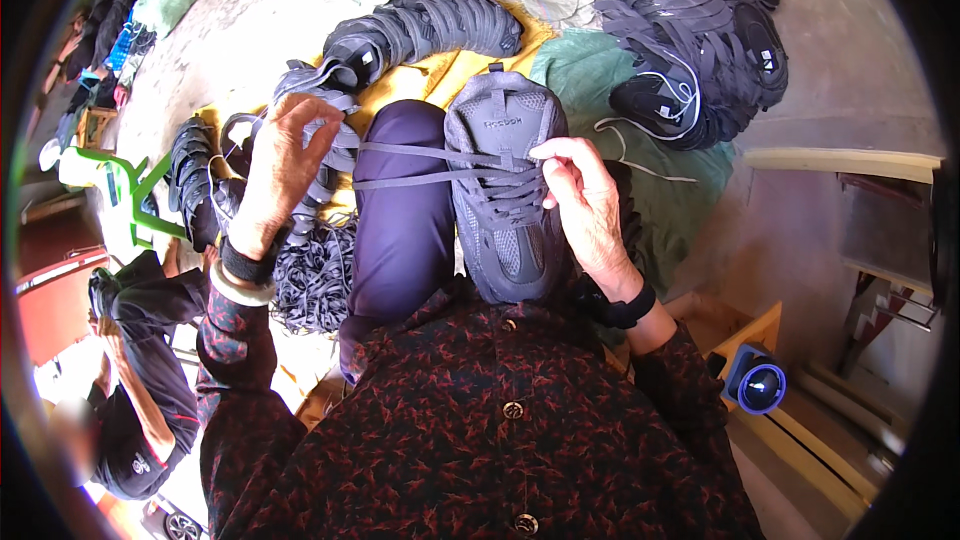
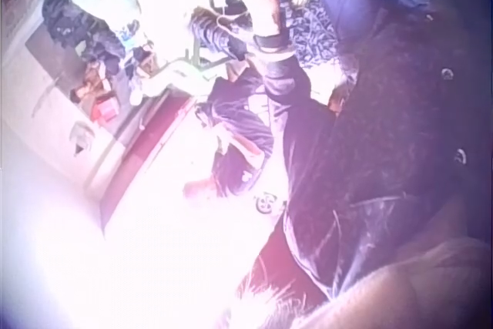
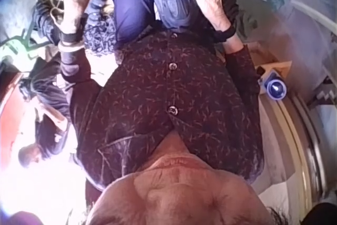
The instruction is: Lacing a black sneaker upper.
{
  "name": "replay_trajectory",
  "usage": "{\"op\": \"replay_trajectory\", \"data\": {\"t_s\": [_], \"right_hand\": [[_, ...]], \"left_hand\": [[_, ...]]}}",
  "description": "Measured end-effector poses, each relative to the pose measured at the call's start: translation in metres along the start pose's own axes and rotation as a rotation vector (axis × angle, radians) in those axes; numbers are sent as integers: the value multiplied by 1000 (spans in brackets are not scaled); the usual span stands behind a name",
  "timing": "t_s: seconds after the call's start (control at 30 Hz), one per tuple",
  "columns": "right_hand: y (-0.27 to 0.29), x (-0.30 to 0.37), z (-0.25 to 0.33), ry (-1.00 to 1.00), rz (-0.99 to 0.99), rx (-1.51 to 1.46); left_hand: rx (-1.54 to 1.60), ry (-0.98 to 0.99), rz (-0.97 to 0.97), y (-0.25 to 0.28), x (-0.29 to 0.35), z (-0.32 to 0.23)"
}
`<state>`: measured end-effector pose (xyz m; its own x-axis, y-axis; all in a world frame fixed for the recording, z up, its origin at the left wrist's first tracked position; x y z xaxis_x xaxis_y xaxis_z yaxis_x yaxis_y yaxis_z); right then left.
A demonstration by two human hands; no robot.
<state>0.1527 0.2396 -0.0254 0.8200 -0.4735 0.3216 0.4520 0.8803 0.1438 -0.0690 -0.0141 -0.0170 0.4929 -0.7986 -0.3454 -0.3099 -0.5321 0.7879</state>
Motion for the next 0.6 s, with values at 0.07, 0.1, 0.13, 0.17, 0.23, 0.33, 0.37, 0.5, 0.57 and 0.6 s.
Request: {"op": "replay_trajectory", "data": {"t_s": [0.07,0.1,0.13,0.17,0.23,0.33,0.37,0.5,0.57,0.6], "right_hand": [[0,-2,0,-9,14,-18],[-1,-2,1,-15,31,-35],[-2,-1,2,-14,36,-35],[-2,0,3,-18,30,-23],[-1,1,5,-17,38,-11],[4,3,10,28,40,18],[4,5,11,32,43,21],[6,10,22,10,22,-4],[8,9,29,3,0,8],[10,8,35,93,-42,143]], "left_hand": [[140,169,-34,2,-7,-26],[336,219,-85,-3,-4,-37],[364,200,-18,-6,-6,-54],[392,181,49,-9,-10,-68],[374,2,84,-17,-17,-89],[447,65,270,-24,-28,-107],[431,52,302,-27,-30,-106],[624,119,310,-34,-27,-89],[667,240,456,-29,-20,-80],[678,269,482,-26,-17,-76]]}}
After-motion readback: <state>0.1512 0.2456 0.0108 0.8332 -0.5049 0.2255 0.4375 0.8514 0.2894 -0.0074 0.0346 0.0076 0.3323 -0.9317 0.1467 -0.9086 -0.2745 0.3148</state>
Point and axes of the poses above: each hand's wrist, its own x-axis away from the middle knuckle, its own y-axis out of the back of the hand, z = x × y, the point moved 4 cm from there along -x, towards the middle knuckle, and after that the axes turned 14 degrees about -y, right-handed, at the moved point
